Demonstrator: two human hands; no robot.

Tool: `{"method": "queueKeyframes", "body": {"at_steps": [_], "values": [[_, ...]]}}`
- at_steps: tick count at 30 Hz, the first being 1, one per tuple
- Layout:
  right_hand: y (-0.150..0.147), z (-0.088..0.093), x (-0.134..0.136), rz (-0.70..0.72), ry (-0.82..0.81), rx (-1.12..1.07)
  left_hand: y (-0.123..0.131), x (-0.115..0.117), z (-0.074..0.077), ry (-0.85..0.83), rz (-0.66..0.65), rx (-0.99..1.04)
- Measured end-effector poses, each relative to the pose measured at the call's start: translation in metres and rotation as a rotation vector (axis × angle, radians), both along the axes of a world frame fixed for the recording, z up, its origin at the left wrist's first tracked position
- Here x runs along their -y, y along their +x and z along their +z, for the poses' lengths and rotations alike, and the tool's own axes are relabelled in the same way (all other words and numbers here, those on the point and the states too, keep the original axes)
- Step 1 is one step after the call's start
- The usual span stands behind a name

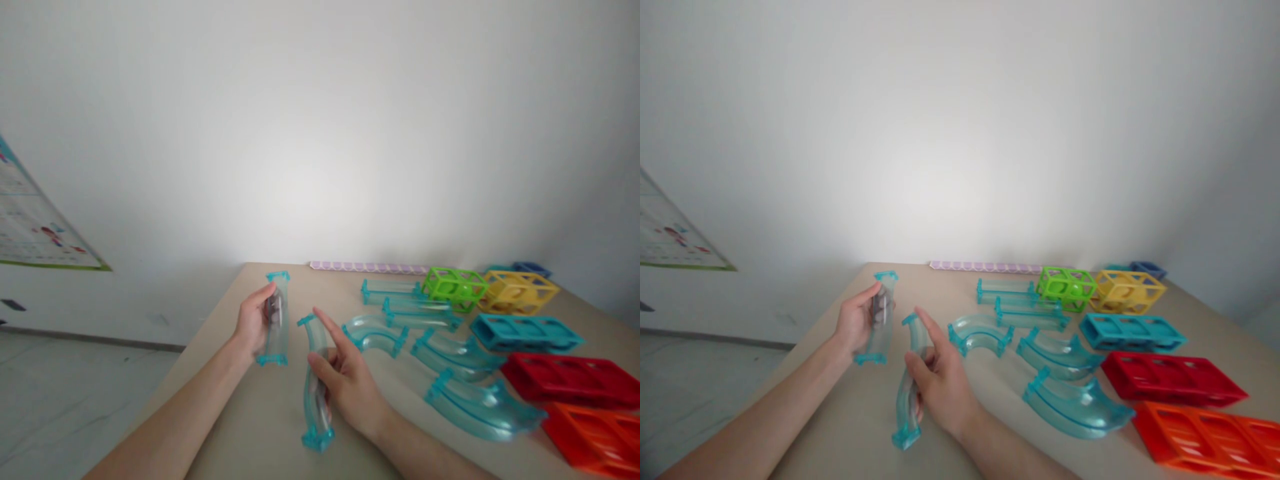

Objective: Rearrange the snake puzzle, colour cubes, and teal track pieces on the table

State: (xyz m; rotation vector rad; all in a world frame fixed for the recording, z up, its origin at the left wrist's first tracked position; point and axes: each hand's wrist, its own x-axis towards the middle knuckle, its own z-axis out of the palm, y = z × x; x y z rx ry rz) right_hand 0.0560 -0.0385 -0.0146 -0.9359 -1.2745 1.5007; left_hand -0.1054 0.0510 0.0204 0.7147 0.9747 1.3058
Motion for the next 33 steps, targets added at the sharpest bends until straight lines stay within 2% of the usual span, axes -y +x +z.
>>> {"method": "queueKeyframes", "body": {"at_steps": [3, 6, 11, 14, 16, 18, 24, 26, 30, 33], "values": [[0.000, -0.005, 0.002, 0.102, -0.026, 0.008, 0.000, 0.001, -0.004, 0.041, 0.001, -0.016], [0.000, -0.009, 0.003, 0.120, 0.019, 0.118, 0.001, 0.004, -0.006, 0.101, -0.017, -0.035], [0.004, -0.004, 0.003, 0.047, 0.239, 0.448, 0.000, 0.004, -0.006, 0.185, -0.052, -0.061], [0.006, 0.001, 0.003, -0.018, 0.324, 0.544, -0.001, 0.004, -0.004, 0.224, -0.071, -0.076], [0.006, 0.002, 0.003, -0.035, 0.328, 0.488, -0.002, 0.005, -0.003, 0.244, -0.084, -0.086], [0.005, 0.002, 0.002, -0.055, 0.278, 0.327, -0.001, 0.008, -0.002, 0.269, -0.111, -0.102], [0.001, 0.007, -0.003, -0.205, -0.051, -0.169, 0.003, 0.019, -0.002, 0.401, -0.259, -0.212], [0.001, 0.010, -0.004, -0.238, -0.120, -0.284, 0.003, 0.023, -0.001, 0.457, -0.351, -0.218], [0.003, 0.010, -0.007, -0.204, -0.213, -0.400, 0.002, 0.031, 0.004, 0.467, -0.579, -0.193], [0.003, 0.006, -0.010, -0.204, -0.217, -0.300, 0.004, 0.037, 0.007, 0.441, -0.666, -0.250]]}}
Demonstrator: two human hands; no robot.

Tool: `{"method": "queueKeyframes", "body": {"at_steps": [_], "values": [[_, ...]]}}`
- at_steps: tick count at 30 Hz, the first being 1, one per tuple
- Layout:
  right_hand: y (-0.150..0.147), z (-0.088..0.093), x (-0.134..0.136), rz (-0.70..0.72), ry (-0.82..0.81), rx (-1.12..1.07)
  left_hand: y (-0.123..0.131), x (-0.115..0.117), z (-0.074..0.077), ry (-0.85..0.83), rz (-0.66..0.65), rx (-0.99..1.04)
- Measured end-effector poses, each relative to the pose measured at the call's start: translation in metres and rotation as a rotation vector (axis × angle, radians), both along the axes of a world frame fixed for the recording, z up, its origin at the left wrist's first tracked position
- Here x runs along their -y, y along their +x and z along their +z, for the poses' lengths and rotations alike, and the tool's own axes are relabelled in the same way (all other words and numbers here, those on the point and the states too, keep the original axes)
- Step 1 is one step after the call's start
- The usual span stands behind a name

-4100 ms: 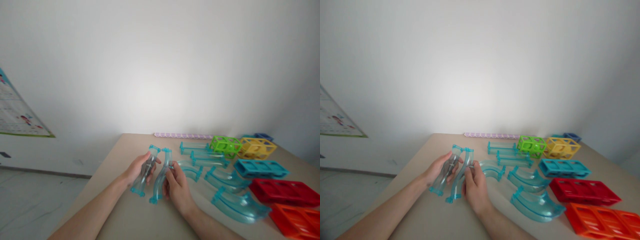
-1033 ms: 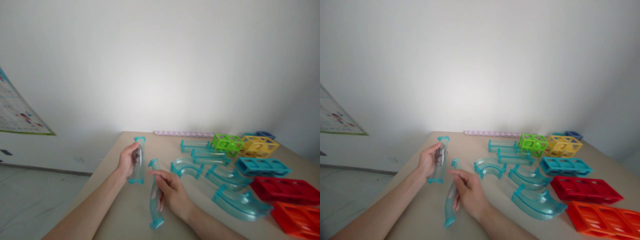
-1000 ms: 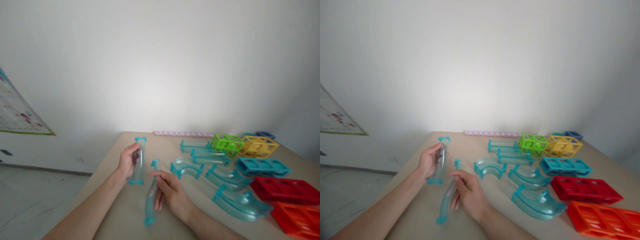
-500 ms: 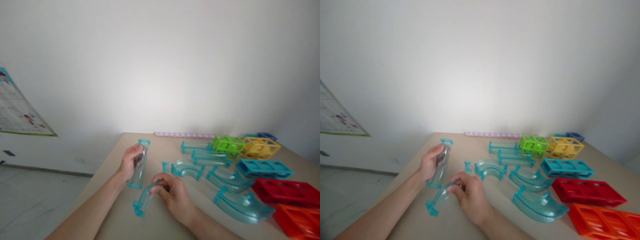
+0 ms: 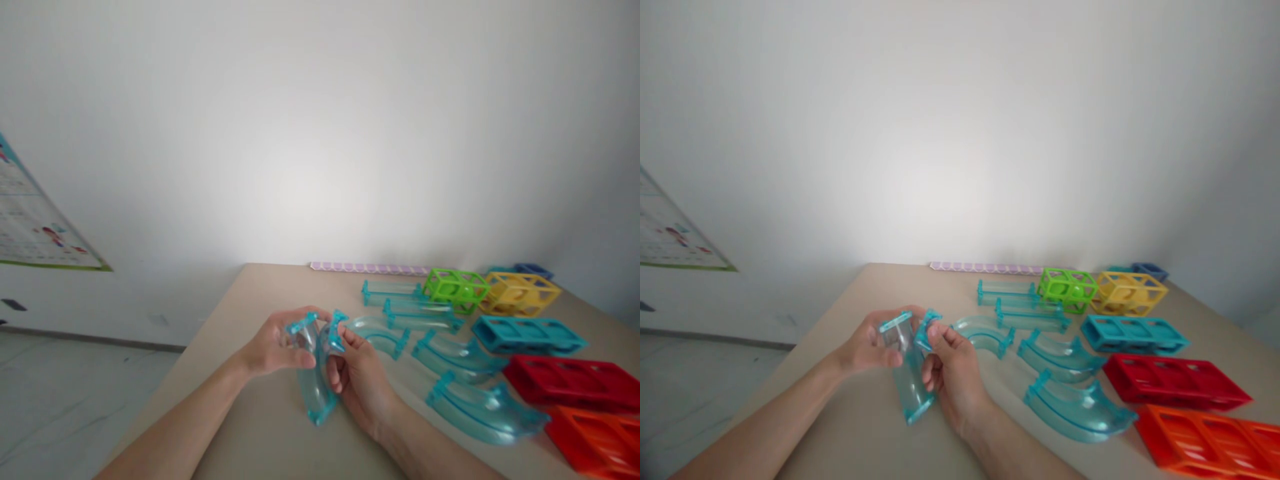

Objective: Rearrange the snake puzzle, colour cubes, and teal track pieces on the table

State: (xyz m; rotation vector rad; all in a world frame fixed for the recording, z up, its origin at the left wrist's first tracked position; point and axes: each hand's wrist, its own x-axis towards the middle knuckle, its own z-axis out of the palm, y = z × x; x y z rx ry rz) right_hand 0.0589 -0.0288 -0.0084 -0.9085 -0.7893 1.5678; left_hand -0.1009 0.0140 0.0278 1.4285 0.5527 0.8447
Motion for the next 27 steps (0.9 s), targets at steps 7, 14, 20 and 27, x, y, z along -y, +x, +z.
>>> {"method": "queueKeyframes", "body": {"at_steps": [7, 14, 20, 27], "values": [[0.001, -0.006, -0.004, -0.080, 0.179, 0.314, 0.009, -0.002, -0.009, -0.075, 0.168, -0.032], [-0.005, -0.005, 0.010, -0.114, 0.391, 0.465, 0.009, -0.007, -0.011, -0.116, 0.234, 0.002], [-0.001, -0.002, 0.007, -0.159, 0.297, 0.472, 0.011, -0.005, -0.007, -0.073, 0.323, -0.003], [0.001, -0.004, 0.004, -0.201, 0.258, 0.476, 0.014, -0.005, -0.005, -0.073, 0.341, -0.072]]}}
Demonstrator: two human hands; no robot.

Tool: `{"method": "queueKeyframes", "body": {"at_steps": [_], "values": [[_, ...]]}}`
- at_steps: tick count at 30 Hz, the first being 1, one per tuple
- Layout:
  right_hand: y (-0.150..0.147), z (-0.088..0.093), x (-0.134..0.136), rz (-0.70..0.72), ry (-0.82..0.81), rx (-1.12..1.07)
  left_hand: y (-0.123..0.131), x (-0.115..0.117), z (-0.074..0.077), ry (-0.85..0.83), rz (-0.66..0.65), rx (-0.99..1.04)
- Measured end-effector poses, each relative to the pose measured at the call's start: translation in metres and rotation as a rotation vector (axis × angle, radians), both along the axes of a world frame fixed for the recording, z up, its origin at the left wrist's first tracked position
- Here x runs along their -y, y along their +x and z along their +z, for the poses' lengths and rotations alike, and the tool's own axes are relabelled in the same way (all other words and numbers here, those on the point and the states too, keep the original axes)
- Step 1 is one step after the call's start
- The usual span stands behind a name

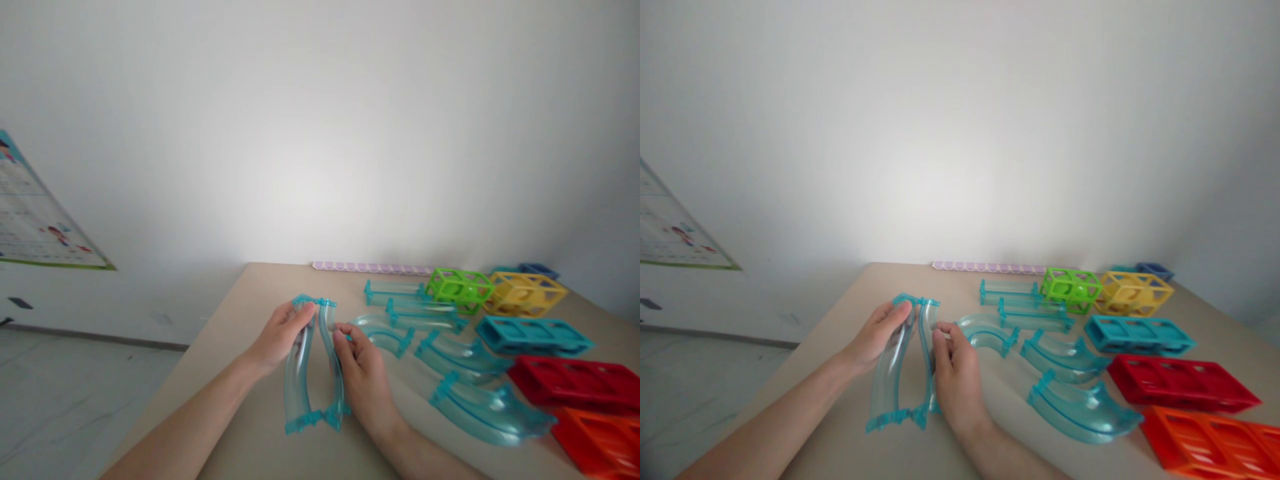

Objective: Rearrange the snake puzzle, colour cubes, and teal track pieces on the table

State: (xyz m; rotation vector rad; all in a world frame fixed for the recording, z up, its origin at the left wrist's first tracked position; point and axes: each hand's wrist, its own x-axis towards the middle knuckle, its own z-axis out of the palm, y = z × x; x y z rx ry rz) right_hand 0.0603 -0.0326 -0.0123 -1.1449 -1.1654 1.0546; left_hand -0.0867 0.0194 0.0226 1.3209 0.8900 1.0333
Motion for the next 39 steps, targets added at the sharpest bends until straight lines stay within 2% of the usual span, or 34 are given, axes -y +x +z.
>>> {"method": "queueKeyframes", "body": {"at_steps": [4, 8, 14, 19, 24, 30, 35, 39], "values": [[0.000, -0.001, 0.000, -0.009, -0.011, -0.036, 0.000, -0.001, 0.001, 0.008, 0.012, -0.066], [-0.003, -0.003, 0.002, 0.012, -0.019, 0.016, 0.004, -0.001, -0.006, 0.011, 0.018, -0.030], [-0.005, -0.003, 0.003, 0.027, -0.055, -0.010, 0.005, -0.003, -0.012, -0.098, 0.009, 0.019], [-0.004, -0.001, 0.000, 0.098, -0.076, -0.116, 0.003, -0.006, -0.009, -0.078, 0.032, 0.048], [-0.004, -0.006, -0.002, 0.184, -0.147, -0.226, 0.003, -0.005, -0.003, -0.145, 0.034, 0.159], [-0.002, -0.011, -0.003, 0.143, -0.118, -0.187, 0.004, -0.003, 0.000, -0.161, 0.012, 0.169], [-0.001, -0.001, 0.000, 0.056, -0.059, -0.110, -0.001, -0.006, -0.002, -0.121, -0.094, 0.213], [0.000, 0.002, 0.001, 0.054, -0.048, -0.079, -0.003, -0.008, -0.003, -0.059, -0.111, 0.182]]}}
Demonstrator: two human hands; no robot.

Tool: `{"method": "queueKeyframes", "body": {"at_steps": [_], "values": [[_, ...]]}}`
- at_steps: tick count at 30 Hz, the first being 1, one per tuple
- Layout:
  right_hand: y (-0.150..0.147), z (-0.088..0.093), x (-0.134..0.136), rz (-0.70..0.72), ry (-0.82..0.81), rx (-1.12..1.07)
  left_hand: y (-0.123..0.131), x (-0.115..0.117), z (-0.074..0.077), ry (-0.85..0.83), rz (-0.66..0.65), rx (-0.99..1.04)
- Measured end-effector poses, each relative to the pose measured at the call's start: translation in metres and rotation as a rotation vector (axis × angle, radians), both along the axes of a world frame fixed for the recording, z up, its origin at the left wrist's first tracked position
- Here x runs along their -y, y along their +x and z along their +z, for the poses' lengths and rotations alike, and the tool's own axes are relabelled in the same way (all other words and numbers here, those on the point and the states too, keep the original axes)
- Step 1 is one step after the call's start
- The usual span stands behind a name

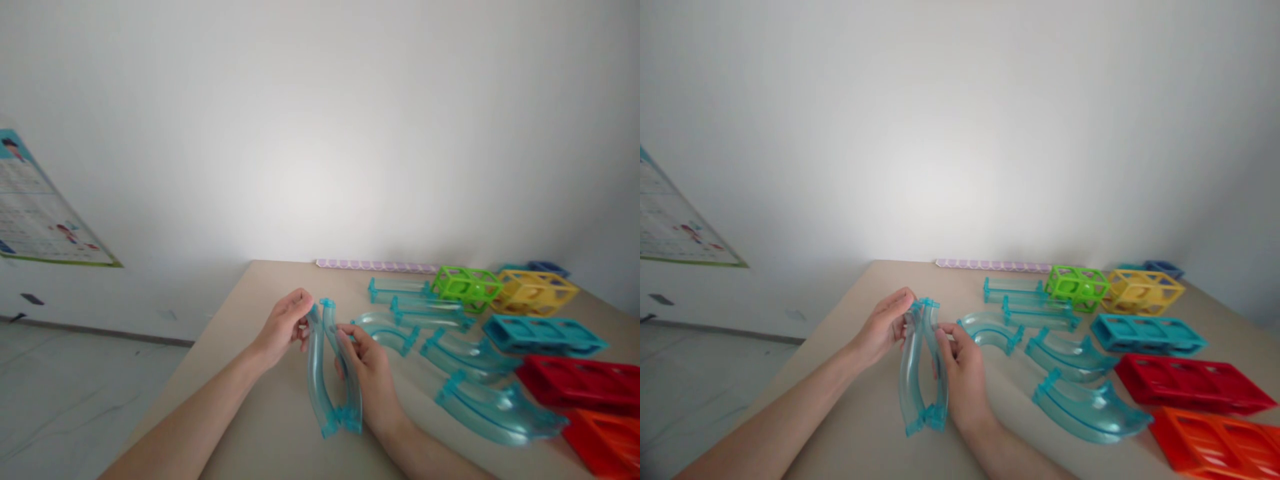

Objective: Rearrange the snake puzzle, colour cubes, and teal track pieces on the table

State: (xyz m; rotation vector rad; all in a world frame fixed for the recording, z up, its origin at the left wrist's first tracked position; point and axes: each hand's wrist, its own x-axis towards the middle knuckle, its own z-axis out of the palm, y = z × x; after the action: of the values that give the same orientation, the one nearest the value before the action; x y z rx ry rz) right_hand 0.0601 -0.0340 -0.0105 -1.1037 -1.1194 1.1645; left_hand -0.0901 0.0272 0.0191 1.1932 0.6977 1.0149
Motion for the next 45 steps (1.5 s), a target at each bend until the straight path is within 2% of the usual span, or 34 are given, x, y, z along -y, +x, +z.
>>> {"method": "queueKeyframes", "body": {"at_steps": [5, 9, 16, 19, 24, 27, 30, 34, 36, 40, 45], "values": [[0.000, -0.003, -0.003, 0.041, -0.014, -0.020, -0.001, 0.001, 0.001, 0.009, -0.017, -0.002], [-0.001, -0.003, -0.004, 0.062, -0.045, -0.074, 0.001, 0.001, 0.002, -0.010, 0.019, 0.016], [-0.004, 0.005, 0.004, 0.262, -0.103, -0.273, 0.005, -0.002, 0.002, -0.035, 0.281, 0.017], [-0.004, 0.009, 0.004, 0.176, -0.096, -0.267, 0.003, -0.006, 0.001, -0.022, 0.389, -0.039], [-0.004, 0.010, 0.002, 0.012, -0.059, -0.210, 0.000, -0.010, -0.002, -0.010, 0.453, -0.094], [-0.006, 0.008, 0.003, 0.024, -0.019, -0.243, -0.001, -0.011, -0.002, -0.007, 0.486, -0.111], [-0.007, 0.008, 0.006, 0.074, -0.083, -0.371, -0.001, -0.012, -0.002, -0.022, 0.498, -0.109], [-0.006, 0.011, 0.007, 0.076, -0.112, -0.432, -0.001, -0.011, 0.000, -0.046, 0.498, -0.091], [-0.004, 0.011, 0.005, 0.087, -0.095, -0.414, -0.002, -0.011, 0.002, -0.112, 0.461, -0.046], [-0.002, 0.008, 0.001, 0.155, -0.061, -0.299, -0.007, -0.013, 0.007, -0.286, 0.305, 0.120], [-0.002, 0.004, 0.002, 0.153, 0.017, -0.033, -0.014, -0.018, 0.006, -0.374, 0.109, 0.211]]}}
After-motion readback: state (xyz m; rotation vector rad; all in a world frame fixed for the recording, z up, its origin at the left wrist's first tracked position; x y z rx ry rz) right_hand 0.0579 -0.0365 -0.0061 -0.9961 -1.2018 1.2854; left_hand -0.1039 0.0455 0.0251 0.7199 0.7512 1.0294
